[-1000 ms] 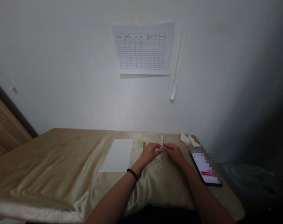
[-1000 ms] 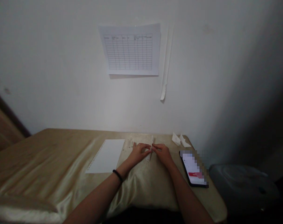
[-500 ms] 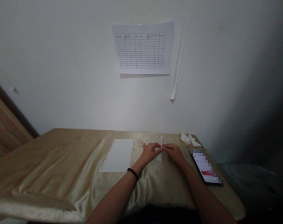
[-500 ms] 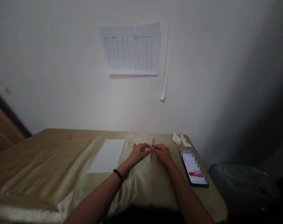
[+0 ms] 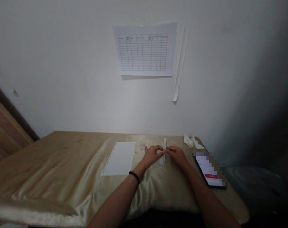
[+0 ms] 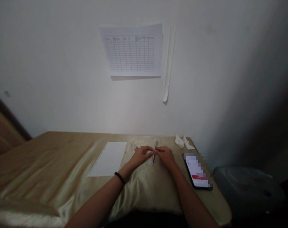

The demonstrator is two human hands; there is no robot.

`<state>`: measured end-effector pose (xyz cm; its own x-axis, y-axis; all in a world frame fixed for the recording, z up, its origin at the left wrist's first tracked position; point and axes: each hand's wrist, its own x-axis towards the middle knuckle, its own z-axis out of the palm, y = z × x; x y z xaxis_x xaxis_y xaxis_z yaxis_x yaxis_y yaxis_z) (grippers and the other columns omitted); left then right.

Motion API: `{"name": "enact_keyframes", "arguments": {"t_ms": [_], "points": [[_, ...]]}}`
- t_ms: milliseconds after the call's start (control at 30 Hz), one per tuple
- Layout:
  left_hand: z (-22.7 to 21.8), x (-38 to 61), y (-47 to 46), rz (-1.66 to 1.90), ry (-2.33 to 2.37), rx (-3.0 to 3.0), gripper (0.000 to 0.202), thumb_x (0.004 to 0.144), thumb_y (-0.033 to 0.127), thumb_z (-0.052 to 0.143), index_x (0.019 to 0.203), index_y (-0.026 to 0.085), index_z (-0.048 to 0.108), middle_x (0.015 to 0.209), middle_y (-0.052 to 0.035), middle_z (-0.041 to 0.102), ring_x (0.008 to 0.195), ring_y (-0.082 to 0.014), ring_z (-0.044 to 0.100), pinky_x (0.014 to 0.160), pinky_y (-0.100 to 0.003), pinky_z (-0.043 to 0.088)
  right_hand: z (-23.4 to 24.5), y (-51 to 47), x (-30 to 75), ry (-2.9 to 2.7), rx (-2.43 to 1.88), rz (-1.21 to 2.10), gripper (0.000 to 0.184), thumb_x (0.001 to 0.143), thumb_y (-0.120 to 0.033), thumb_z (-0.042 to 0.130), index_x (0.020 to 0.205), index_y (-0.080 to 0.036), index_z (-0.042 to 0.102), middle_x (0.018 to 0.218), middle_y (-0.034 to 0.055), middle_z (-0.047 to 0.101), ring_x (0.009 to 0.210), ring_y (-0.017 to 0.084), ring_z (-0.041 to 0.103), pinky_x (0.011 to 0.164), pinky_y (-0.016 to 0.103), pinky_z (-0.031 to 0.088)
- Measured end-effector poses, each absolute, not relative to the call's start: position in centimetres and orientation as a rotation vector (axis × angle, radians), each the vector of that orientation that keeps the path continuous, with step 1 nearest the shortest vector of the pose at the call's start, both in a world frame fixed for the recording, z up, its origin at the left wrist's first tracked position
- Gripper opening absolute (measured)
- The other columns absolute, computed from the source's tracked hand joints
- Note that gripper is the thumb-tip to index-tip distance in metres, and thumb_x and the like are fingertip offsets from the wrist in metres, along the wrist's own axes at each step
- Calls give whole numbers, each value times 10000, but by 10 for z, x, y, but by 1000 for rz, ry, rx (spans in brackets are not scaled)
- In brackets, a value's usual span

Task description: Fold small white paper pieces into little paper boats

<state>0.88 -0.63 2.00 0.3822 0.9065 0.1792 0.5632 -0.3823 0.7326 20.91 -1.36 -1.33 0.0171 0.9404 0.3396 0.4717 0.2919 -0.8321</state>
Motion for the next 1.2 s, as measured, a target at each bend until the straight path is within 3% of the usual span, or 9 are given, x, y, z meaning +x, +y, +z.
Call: {"name": "enact_keyframes", "arguments": {"t_ms": [333,600,1200], "points": [[16,4,-3,796,1291,2100,209,882,326,662,1075,283,732,1176,-36,748,1229,-272,605,1185,-686,-52,-6,-17,211,-1628,-1358,582,280,803,-390,665,981,-219,799,1007,84,788,974,272,719,959,433,519],[11,7,-1,813,1317,2130,386,848,444,723,1205,303,684,1146,-35,751,1235,-275,595,1194,-671,-45,-11,-14,208,-1636,-1308,644,318,817,-409,645,1019,-212,791,1060,91,778,1018,274,714,982,443,510],[17,10,-4,741,1389,2127,400,869,518,667,1221,326,682,1172,-45,746,1247,-279,573,1183,-681,-22,-8,-17,203,-1572,-1279,747,374,799,-443,659,1036,-182,786,1105,111,764,1056,297,712,1012,461,511]]}}
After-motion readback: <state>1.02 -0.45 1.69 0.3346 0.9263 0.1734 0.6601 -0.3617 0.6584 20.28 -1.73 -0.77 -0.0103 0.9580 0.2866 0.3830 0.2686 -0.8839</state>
